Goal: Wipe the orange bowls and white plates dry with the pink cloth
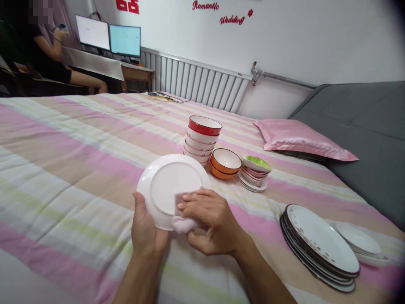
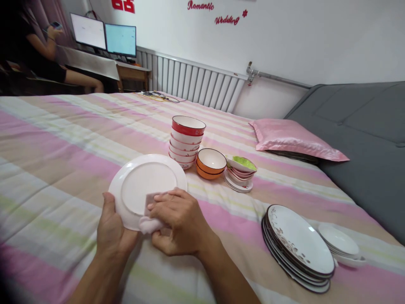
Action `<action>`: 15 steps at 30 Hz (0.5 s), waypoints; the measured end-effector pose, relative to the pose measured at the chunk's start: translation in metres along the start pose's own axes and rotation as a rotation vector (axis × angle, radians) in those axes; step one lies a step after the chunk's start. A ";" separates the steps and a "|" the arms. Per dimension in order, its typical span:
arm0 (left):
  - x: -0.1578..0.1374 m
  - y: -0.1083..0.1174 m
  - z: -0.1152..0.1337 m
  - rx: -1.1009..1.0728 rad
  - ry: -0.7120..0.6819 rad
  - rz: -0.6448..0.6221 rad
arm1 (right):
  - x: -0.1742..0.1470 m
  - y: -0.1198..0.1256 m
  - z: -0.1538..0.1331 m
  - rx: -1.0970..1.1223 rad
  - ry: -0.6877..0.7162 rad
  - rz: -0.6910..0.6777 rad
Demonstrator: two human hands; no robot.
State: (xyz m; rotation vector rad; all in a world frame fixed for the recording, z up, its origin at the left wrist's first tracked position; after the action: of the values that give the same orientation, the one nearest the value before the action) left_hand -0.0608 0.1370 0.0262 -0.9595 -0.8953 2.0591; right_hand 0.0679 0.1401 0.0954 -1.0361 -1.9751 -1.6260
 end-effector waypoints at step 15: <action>-0.010 -0.003 -0.010 0.058 0.032 -0.081 | -0.008 0.020 0.032 -0.263 -0.154 0.225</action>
State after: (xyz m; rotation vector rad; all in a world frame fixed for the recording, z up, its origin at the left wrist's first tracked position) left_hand -0.0473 0.1337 0.0268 -0.9087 -0.8392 1.9851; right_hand 0.0931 0.1700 0.0956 -1.4651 -1.6900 -1.7544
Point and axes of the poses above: each hand's wrist, its own x-axis towards the middle knuckle, its own y-axis out of the back of the hand, z = x × y, the point moved 6 cm from there along x, towards the middle knuckle, and after that the axes turned 2 degrees about y, right-handed, at the moved point
